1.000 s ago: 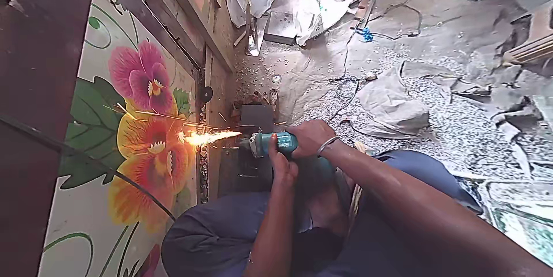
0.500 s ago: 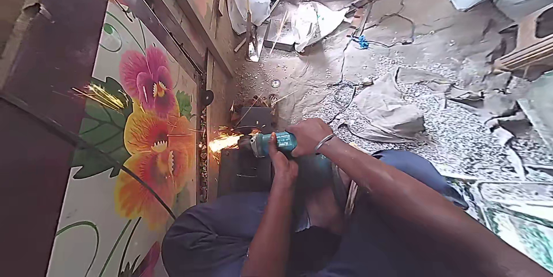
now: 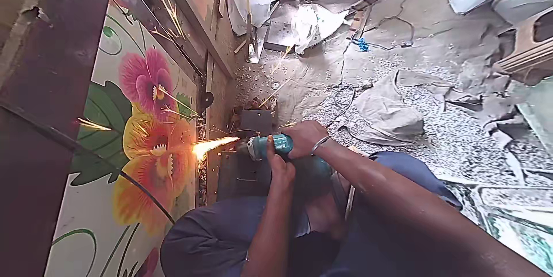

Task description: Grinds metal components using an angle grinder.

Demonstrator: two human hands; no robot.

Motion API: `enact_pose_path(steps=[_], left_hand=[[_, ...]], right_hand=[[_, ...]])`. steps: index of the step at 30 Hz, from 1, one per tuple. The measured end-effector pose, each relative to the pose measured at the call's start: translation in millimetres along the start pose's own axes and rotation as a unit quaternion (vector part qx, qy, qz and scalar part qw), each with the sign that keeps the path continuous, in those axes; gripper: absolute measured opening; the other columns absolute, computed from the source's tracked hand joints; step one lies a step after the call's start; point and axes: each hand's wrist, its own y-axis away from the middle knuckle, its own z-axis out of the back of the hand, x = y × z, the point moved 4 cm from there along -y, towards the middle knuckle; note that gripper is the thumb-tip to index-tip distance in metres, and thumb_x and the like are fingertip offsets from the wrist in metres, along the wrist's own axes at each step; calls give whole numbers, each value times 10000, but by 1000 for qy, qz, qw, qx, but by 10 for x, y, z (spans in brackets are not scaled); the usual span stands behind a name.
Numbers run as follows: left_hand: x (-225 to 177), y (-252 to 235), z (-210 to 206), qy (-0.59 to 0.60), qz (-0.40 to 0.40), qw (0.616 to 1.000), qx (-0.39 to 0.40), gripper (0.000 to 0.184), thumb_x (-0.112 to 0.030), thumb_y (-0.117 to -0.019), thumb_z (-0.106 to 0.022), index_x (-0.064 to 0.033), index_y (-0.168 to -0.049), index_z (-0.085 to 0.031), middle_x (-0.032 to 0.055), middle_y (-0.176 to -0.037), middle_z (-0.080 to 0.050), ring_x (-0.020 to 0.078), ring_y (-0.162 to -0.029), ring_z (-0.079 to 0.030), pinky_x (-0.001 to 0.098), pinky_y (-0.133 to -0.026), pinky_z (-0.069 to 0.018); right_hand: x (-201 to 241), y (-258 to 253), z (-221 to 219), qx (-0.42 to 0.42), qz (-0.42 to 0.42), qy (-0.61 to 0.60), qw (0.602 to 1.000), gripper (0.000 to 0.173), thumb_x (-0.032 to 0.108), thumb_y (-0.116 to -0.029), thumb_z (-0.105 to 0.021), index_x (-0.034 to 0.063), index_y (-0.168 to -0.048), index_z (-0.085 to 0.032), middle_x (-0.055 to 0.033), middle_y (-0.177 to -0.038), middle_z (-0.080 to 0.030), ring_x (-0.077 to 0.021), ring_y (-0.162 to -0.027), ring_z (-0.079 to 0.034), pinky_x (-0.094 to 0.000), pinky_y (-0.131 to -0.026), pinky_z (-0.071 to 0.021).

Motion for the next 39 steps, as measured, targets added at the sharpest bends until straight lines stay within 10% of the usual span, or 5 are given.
enact_pose_path(steps=[39], left_hand=[[13, -28, 28, -1, 16, 1000, -12, 323, -371, -1062, -441, -82, -1101, -581, 90, -906, -656, 189, -799, -680, 381, -715, -594]], right_hand=[[19, 0, 22, 9, -5, -3, 1000, 644, 544, -755, -778, 183, -1269, -633, -167, -1058, -719, -398, -980, -694, -624, -777, -515]])
